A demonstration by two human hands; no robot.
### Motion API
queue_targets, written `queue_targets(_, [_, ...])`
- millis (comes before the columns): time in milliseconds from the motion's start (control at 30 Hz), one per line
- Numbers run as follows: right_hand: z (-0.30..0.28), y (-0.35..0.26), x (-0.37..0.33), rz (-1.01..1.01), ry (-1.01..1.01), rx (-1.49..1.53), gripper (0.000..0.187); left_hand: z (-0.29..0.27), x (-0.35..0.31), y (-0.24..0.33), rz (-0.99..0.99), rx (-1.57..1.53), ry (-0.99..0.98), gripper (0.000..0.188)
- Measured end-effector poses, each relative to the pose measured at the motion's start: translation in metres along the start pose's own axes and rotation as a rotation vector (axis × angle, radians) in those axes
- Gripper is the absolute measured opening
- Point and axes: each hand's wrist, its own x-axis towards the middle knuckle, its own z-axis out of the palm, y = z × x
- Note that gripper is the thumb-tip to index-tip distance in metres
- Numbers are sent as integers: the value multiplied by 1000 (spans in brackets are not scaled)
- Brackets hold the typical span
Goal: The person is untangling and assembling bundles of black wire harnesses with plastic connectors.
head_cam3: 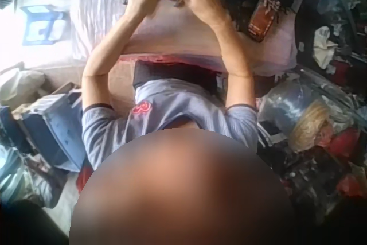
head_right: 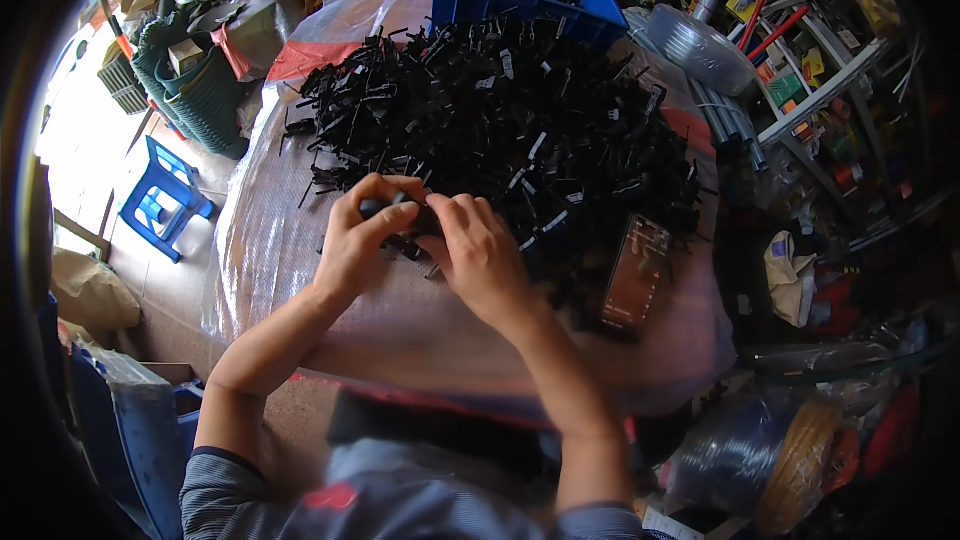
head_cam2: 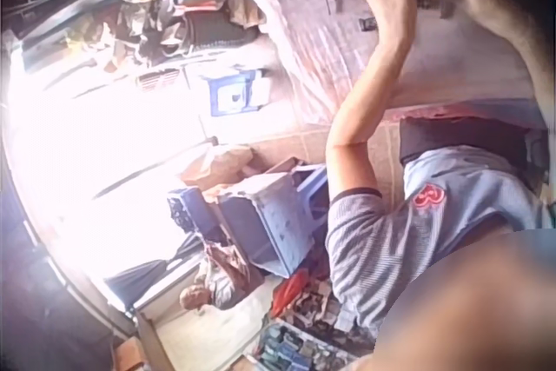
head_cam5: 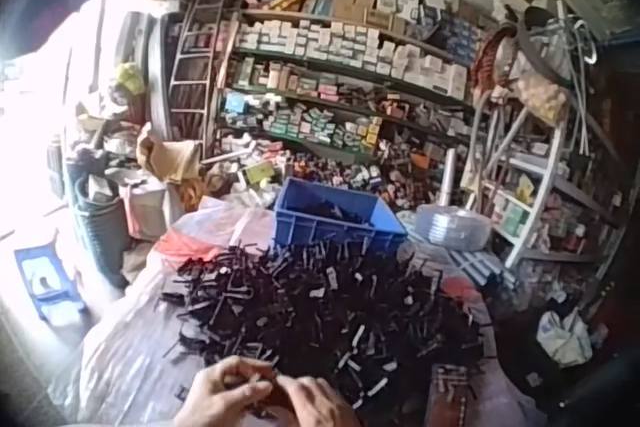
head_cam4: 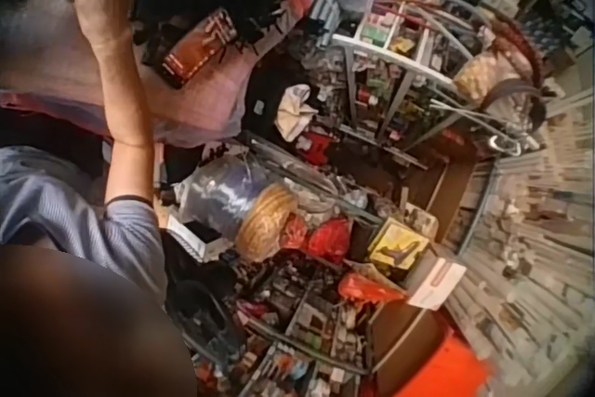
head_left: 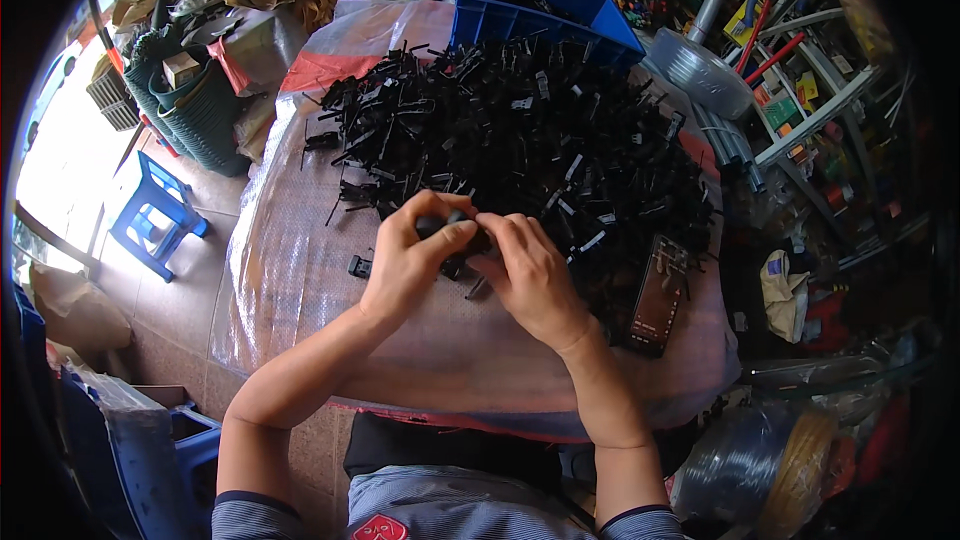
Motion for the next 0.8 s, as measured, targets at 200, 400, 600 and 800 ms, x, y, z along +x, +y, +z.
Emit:
queue_targets(200, [4, 6, -13, 123, -150, -133, 29, -14, 10, 12, -179, -364, -66, 15])
queue_targets(400, [-6, 12, -12, 197, -21, 256, 24, -3, 3, 21, -280, -191, -159, 48])
queue_targets(600, [-22, 10, -10, 464, -57, 579, 30, 0, 0, 21, -259, 84, -306, 31])
queue_targets(800, [-20, 1, -7, 67, 70, 235, 28, 3, 0, 17, -273, 42, -190, 29])
